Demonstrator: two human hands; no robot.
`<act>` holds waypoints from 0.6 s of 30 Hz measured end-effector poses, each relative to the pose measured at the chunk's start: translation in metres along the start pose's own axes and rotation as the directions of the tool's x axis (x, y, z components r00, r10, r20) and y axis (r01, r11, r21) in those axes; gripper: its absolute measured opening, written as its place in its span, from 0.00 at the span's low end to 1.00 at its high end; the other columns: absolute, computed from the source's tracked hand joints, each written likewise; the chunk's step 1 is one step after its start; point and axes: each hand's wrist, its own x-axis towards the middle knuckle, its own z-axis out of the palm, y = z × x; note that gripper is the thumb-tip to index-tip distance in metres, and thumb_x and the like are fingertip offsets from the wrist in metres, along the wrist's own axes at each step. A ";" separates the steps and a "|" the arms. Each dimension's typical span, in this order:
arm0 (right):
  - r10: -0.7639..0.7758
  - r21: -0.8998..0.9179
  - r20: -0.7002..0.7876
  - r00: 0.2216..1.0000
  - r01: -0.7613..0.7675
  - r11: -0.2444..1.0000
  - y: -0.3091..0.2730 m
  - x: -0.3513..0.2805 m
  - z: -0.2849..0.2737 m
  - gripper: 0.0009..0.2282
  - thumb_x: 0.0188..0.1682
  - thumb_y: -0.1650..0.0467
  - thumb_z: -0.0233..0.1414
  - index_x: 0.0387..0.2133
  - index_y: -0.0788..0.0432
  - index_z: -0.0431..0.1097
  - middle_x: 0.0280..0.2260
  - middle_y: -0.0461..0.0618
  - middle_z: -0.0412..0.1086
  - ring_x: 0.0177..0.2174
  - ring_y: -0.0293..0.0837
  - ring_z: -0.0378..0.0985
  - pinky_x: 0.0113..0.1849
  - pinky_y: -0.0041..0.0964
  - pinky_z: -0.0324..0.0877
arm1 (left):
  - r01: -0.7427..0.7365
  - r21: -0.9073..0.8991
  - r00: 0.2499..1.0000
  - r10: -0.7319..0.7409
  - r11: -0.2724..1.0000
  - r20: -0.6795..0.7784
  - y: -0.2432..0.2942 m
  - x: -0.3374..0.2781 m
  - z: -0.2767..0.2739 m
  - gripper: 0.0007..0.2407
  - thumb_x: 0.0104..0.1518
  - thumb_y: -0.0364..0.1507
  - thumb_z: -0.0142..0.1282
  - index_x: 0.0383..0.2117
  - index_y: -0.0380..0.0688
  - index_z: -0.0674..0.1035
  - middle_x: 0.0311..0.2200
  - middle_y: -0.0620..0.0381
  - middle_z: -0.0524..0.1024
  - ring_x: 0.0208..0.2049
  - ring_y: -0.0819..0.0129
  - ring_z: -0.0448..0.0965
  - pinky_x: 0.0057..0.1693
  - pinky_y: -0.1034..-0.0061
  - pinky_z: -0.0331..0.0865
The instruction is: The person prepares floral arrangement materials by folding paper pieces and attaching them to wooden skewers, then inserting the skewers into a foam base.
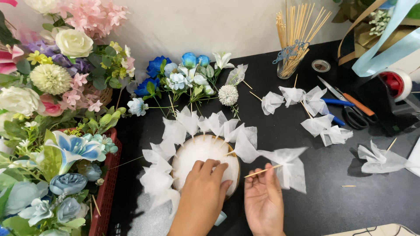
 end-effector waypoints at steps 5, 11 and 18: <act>-0.404 -0.089 0.107 0.909 0.413 0.906 0.004 0.011 -0.019 0.04 0.49 0.75 0.45 0.36 0.61 0.65 0.31 0.55 0.65 0.32 0.44 0.68 0.36 0.34 0.66 | 0.017 0.010 1.000 -0.017 1.000 0.022 0.001 -0.010 0.009 0.13 0.47 0.32 0.55 0.39 0.44 0.73 0.35 0.54 0.69 0.32 0.54 0.65 0.33 0.61 0.65; -0.563 -0.258 0.134 0.815 0.577 0.775 0.008 0.001 -0.021 0.01 0.47 0.76 0.48 0.30 0.64 0.66 0.27 0.53 0.67 0.27 0.46 0.71 0.29 0.31 0.69 | 0.099 0.061 0.991 -0.104 0.993 0.087 0.013 -0.016 0.019 0.19 0.48 0.35 0.53 0.47 0.48 0.69 0.35 0.55 0.68 0.33 0.55 0.65 0.31 0.62 0.66; -0.537 -0.296 0.038 0.842 0.523 0.799 0.010 -0.001 -0.024 0.00 0.44 0.76 0.51 0.26 0.63 0.67 0.29 0.52 0.67 0.28 0.45 0.72 0.30 0.32 0.70 | 0.110 -0.031 0.994 -0.109 0.993 0.032 0.009 -0.017 0.017 0.15 0.49 0.33 0.52 0.43 0.50 0.71 0.38 0.54 0.68 0.33 0.56 0.67 0.31 0.61 0.66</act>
